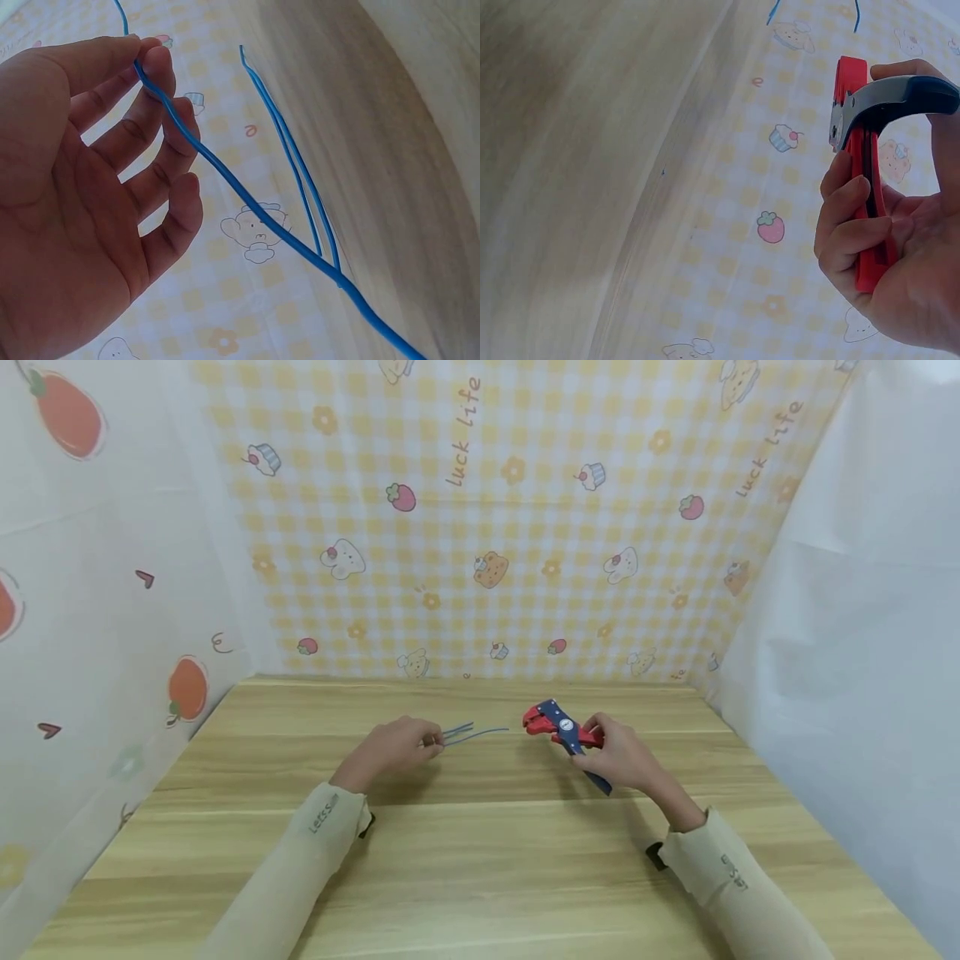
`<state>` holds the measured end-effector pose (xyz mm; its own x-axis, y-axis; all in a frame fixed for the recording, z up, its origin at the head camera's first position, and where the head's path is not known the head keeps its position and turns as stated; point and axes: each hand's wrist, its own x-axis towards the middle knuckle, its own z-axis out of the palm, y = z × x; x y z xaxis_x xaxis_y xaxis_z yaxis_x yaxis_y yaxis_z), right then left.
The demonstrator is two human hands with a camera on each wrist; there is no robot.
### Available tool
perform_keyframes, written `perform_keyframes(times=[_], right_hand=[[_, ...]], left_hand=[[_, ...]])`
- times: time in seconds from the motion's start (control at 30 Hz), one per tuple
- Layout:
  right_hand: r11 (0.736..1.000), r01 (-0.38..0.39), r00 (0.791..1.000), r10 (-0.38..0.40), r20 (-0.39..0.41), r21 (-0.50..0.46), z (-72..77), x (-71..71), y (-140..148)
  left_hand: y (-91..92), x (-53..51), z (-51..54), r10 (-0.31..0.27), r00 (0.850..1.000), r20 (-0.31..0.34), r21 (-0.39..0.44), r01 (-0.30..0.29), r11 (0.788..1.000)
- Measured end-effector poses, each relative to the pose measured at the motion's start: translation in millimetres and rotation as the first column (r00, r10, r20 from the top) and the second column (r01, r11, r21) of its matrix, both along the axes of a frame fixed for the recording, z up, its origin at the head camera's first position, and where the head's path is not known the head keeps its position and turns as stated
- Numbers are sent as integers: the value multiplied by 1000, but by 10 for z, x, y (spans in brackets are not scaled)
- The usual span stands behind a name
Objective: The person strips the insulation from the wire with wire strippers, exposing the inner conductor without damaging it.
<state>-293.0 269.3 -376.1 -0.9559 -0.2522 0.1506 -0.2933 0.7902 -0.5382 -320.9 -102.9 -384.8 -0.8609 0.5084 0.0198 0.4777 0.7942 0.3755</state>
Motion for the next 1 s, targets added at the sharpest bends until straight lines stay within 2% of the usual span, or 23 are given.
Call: perform_keyframes(times=[0.2, 0.4, 0.6, 0.7, 0.8, 0.87, 0.97, 1.0], right_hand=[[999, -29, 999, 29, -27, -29, -24, 8, 2], [999, -3, 999, 1, -46, -51, -29, 13, 11], [992, 25, 997, -33, -70, -120, -9, 12, 29], [982, 31, 999, -38, -36, -186, 1, 17, 20], [956, 43, 998, -31, 45, -291, 4, 15, -3], [927, 64, 993, -24, 113, -370, 7, 14, -26], [867, 62, 978, 47, 205, -494, 24, 23, -44], [839, 57, 968, 85, 234, -542, 31, 31, -44]], left_hand=[[-16, -5, -8, 3, 1000, -4, -4, -3, 1000], [-5, -15, -12, 2, 1000, 1, -6, -2, 1000], [8, -39, 7, 9, 1000, 4, -10, -9, 1000], [16, -44, 15, 0, 1000, 2, -14, 0, 1000], [14, -47, 12, -9, 1000, -1, -20, 9, 1000], [9, -45, 6, -9, 1000, -2, -25, 9, 1000], [-3, -41, 0, -3, 1000, -4, -27, 3, 1000], [-6, -40, 1, -3, 1000, -6, -28, 3, 1000]])
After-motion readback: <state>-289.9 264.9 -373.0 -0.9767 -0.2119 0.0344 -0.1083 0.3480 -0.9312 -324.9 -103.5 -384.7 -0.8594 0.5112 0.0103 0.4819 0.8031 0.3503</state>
